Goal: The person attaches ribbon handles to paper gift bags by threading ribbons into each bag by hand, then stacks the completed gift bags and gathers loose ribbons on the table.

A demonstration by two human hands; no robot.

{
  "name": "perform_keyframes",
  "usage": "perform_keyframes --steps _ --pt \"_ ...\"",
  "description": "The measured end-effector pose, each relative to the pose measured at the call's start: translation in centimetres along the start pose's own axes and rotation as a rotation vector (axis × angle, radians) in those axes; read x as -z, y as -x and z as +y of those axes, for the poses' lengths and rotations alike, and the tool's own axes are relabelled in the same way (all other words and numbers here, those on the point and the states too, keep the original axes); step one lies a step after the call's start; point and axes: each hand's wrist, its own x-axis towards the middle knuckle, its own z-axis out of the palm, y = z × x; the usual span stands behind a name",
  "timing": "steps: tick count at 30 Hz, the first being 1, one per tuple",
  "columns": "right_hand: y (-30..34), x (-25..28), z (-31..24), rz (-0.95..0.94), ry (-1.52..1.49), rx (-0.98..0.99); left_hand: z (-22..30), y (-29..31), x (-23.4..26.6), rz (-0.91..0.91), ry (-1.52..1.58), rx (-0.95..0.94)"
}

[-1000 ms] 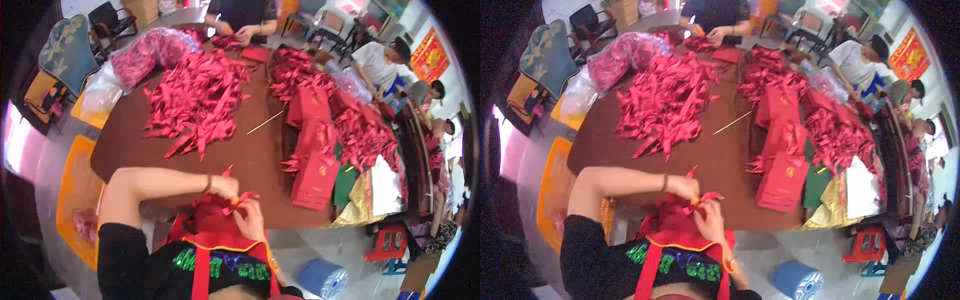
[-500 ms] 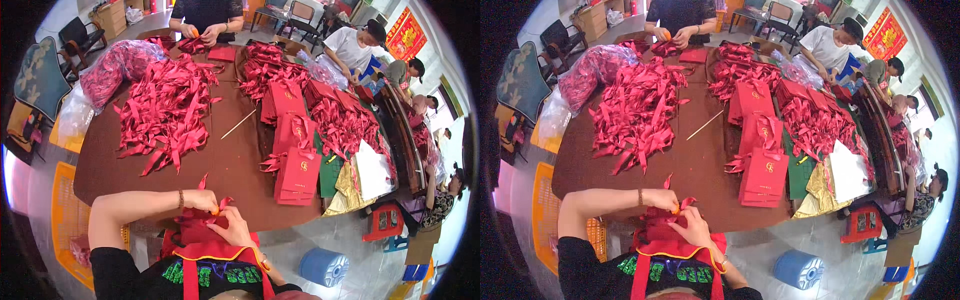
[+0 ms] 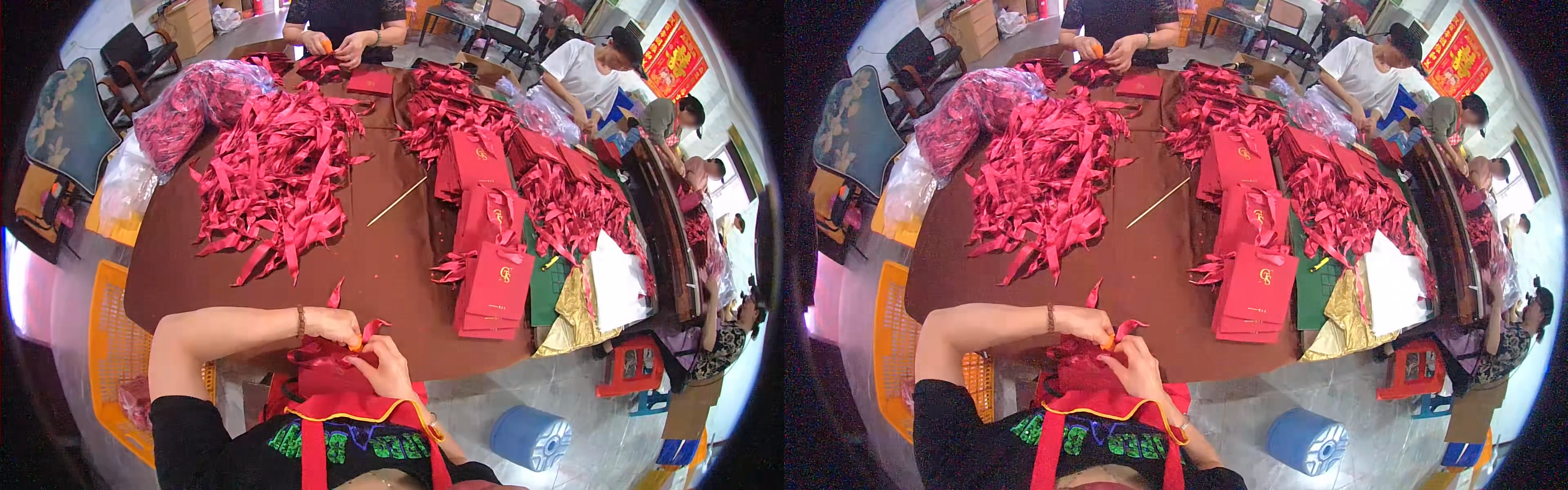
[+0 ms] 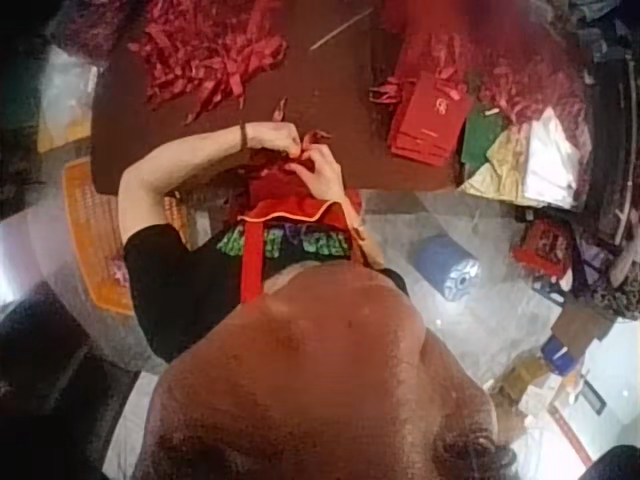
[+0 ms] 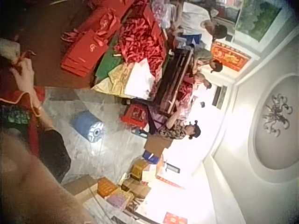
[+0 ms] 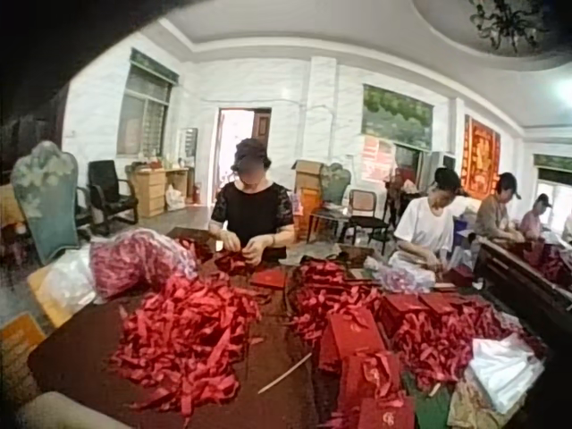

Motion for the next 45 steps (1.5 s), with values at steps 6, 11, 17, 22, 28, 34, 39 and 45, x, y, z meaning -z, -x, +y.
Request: perform_keyframes --steps 6,11,17,22,28,34,39,45 --pt "-0.1 -0.7 0.7 0.022 -0.021 -0.021 0.2 0.6 -0.3 0.030 0.016 -0.031" --pt "0.2 -1.1 1.4 0.110 -0.104 -0.002 0.5 1.1 -1.1 0.142 -0.022 -0.017" --pt "1.3 -1.5 3.3 -0.009 -0.368 -0.220 0.2 0.9 -2.8 0.385 -0.109 0.086" --pt "0.9 -1.5 2.6 -0.018 -0.376 -0.222 -1.3 0.8 -3.1 0.451 -0.103 -0.048" --pt "1.7 -1.2 2.4 -0.056 -0.318 -0.226 -0.8 1.0 -3.8 0.434 -0.075 0.002" --pt "0.7 -1.1 2.7 -0.048 -0.399 -0.150 0.3 2.3 -3.5 0.542 -0.383 -0.082" --pt "-0.6 0.2 1.7 -0.076 -0.350 -0.143 0.5 1.6 -1.6 0.434 -0.150 -0.084" --pt "0.2 -1.4 2.7 -0.098 -0.403 -0.004 -1.2 2.2 -2.5 0.397 0.028 -0.174"
